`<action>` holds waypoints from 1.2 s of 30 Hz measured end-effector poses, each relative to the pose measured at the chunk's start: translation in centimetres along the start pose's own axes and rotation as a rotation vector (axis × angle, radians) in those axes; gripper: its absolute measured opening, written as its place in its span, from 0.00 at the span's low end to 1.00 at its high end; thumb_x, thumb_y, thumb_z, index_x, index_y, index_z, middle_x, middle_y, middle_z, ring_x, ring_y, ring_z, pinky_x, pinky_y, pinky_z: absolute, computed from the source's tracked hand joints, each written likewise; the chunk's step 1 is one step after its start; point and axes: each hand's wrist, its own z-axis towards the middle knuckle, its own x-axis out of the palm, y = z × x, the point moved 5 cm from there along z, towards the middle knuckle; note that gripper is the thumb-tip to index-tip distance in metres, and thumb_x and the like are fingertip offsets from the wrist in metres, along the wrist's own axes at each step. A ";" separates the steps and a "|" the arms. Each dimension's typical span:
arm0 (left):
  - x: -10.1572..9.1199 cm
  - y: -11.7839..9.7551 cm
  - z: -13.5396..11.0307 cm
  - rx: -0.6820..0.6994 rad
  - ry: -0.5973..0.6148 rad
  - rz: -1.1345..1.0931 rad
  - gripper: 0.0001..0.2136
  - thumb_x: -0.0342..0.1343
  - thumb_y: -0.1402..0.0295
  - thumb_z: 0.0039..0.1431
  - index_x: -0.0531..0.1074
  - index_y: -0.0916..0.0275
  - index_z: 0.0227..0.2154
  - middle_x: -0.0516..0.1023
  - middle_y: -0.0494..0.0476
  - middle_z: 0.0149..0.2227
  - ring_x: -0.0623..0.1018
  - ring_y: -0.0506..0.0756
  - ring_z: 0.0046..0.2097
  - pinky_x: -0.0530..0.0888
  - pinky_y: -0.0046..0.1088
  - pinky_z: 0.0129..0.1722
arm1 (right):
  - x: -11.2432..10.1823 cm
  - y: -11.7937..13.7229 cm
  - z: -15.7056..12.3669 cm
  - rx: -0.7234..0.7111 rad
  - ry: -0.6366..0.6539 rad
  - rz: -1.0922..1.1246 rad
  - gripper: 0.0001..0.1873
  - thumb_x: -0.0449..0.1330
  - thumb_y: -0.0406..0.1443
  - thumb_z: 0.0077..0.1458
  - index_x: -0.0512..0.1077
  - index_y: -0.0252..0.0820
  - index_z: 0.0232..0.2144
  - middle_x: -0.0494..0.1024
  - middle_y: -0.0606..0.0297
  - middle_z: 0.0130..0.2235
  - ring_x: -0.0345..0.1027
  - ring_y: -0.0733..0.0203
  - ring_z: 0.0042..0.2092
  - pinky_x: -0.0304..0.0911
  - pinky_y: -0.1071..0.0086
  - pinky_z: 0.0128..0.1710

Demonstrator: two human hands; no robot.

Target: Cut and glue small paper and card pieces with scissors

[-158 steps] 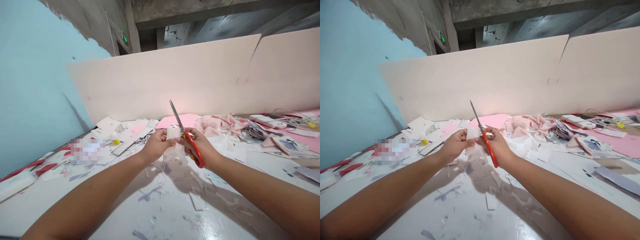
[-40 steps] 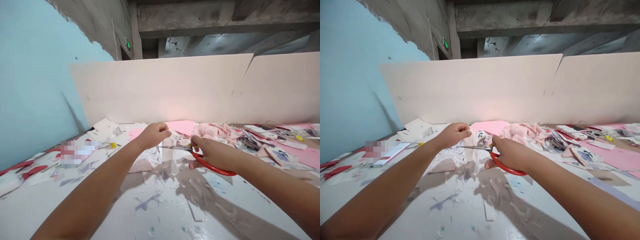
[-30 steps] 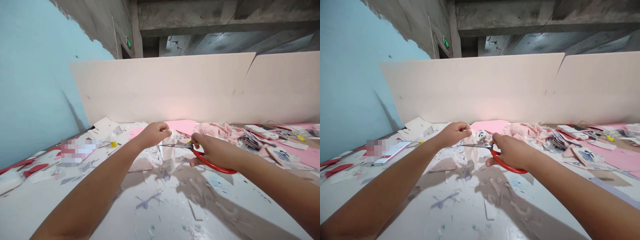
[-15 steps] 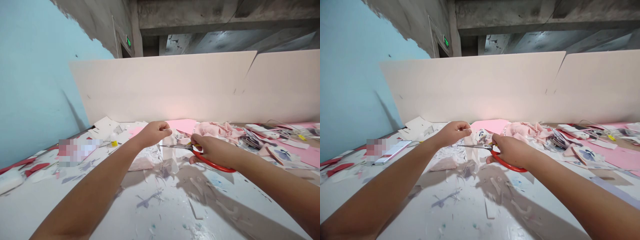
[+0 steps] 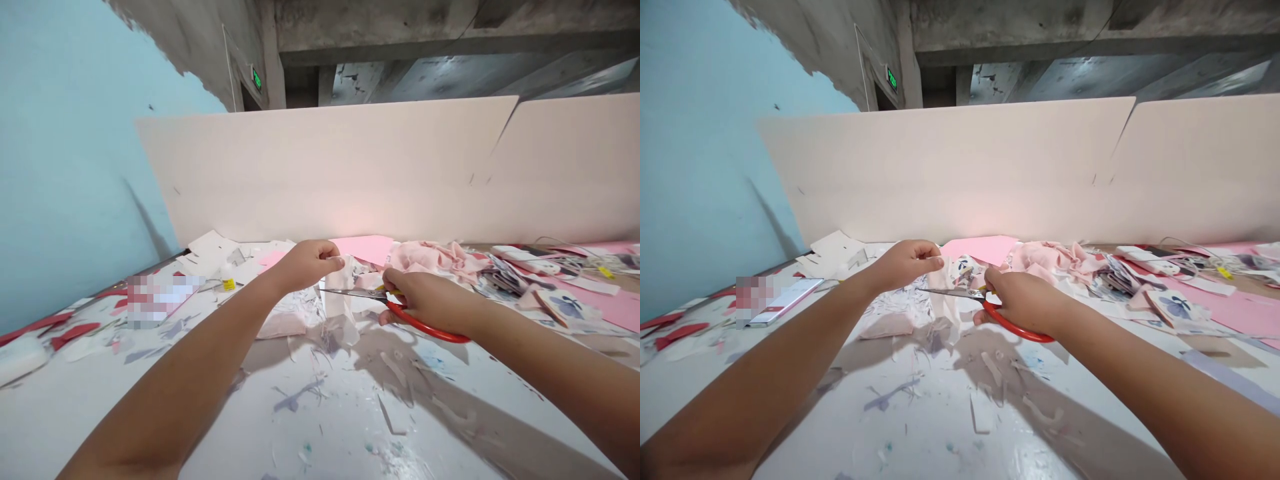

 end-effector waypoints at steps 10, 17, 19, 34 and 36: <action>0.0 -0.1 0.0 0.031 0.003 0.036 0.12 0.50 0.57 0.49 0.64 0.61 0.21 0.56 0.48 0.21 0.57 0.47 0.22 0.54 0.24 0.20 | 0.1 -0.2 -0.1 -0.027 0.012 -0.018 0.20 0.50 0.54 0.47 0.56 0.44 0.27 0.71 0.64 0.26 0.63 0.57 0.26 0.48 0.71 0.22; 0.2 0.0 0.1 0.028 0.023 0.057 0.12 0.50 0.57 0.50 0.66 0.60 0.22 0.56 0.48 0.22 0.57 0.47 0.23 0.55 0.23 0.19 | 0.2 -0.3 0.0 -0.023 0.007 -0.021 0.22 0.49 0.56 0.47 0.55 0.45 0.26 0.71 0.65 0.26 0.61 0.59 0.25 0.49 0.71 0.21; 0.2 0.1 0.2 0.032 0.027 0.065 0.12 0.50 0.57 0.50 0.66 0.60 0.22 0.57 0.48 0.22 0.57 0.47 0.23 0.55 0.23 0.20 | 0.3 -0.3 0.0 -0.025 0.004 -0.020 0.23 0.49 0.57 0.46 0.55 0.45 0.26 0.71 0.65 0.26 0.62 0.58 0.25 0.50 0.70 0.21; -3.6 3.0 1.2 -0.047 -0.304 0.124 0.09 0.50 0.61 0.50 0.64 0.61 0.21 0.60 0.46 0.18 0.62 0.46 0.21 0.58 0.23 0.21 | 2.4 -2.7 -1.8 0.111 0.030 0.261 0.42 0.58 0.55 0.39 0.51 0.45 0.53 0.73 0.55 0.40 0.70 0.46 0.35 0.64 0.60 0.31; -3.8 3.3 1.4 -0.061 -0.330 -0.001 0.09 0.50 0.61 0.52 0.64 0.61 0.23 0.63 0.47 0.19 0.67 0.47 0.22 0.60 0.23 0.23 | 2.6 -3.5 -1.7 0.136 -0.060 0.358 0.40 0.57 0.54 0.42 0.49 0.45 0.53 0.73 0.55 0.41 0.70 0.47 0.36 0.64 0.59 0.33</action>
